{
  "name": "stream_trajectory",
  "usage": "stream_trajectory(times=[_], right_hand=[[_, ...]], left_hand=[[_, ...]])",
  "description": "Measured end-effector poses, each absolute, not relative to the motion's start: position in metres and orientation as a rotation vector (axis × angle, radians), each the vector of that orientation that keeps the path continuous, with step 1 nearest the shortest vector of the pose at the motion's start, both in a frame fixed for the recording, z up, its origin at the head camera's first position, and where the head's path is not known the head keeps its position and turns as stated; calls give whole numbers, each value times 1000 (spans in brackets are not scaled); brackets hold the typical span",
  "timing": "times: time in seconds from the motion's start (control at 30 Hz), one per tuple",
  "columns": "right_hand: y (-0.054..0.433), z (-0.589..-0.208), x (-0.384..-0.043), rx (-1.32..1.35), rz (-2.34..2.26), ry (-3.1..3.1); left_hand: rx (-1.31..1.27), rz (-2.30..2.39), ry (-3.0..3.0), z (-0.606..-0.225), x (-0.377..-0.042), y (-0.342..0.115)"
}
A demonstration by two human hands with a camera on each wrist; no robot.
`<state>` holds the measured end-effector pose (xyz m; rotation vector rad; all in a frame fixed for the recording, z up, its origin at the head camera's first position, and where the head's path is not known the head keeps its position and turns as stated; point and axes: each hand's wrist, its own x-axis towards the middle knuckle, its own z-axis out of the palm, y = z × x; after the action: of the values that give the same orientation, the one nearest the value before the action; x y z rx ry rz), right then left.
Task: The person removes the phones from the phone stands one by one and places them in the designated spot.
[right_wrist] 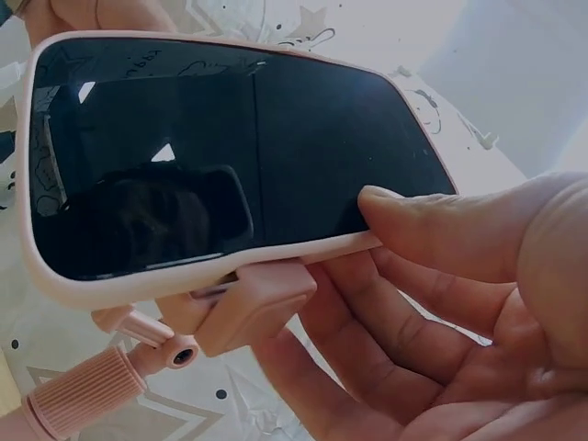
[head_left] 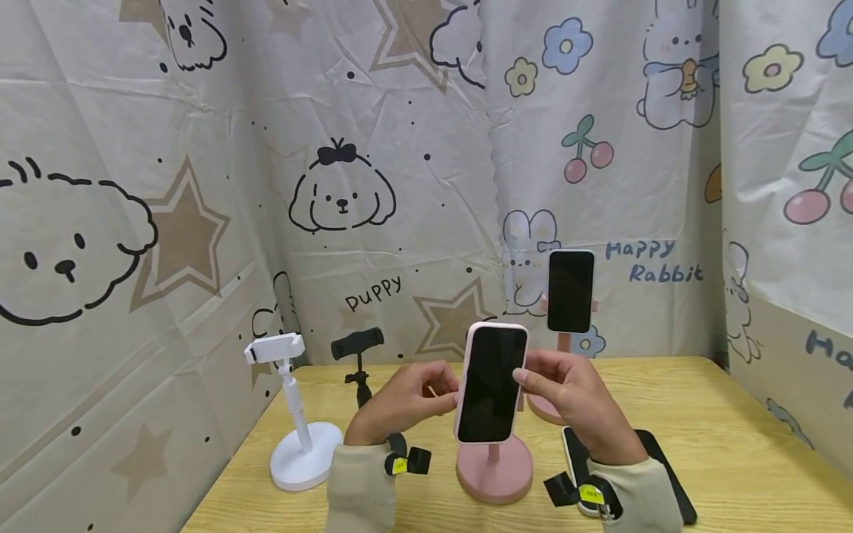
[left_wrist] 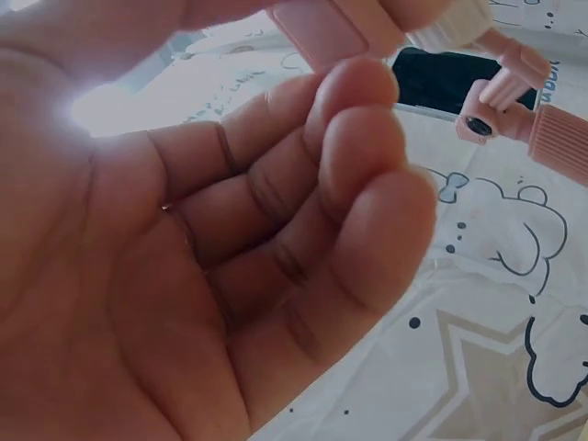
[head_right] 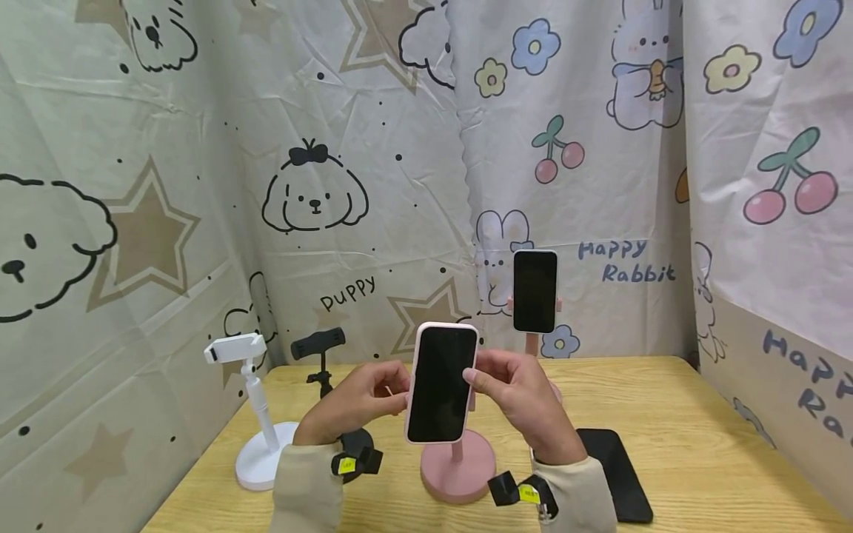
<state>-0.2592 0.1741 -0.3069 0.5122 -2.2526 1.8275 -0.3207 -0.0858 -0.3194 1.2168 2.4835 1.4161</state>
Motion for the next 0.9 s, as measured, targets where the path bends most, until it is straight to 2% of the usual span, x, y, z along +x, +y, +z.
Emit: stream_trajectory(times=[0.27, 0.9], right_hand=[[168, -307, -258, 513, 1782, -2258], [172, -301, -251, 495, 1821, -2215]], left_hand=[[1208, 1454, 2443, -297, -296, -84], [1166, 1441, 2419, -294, -295, -85]])
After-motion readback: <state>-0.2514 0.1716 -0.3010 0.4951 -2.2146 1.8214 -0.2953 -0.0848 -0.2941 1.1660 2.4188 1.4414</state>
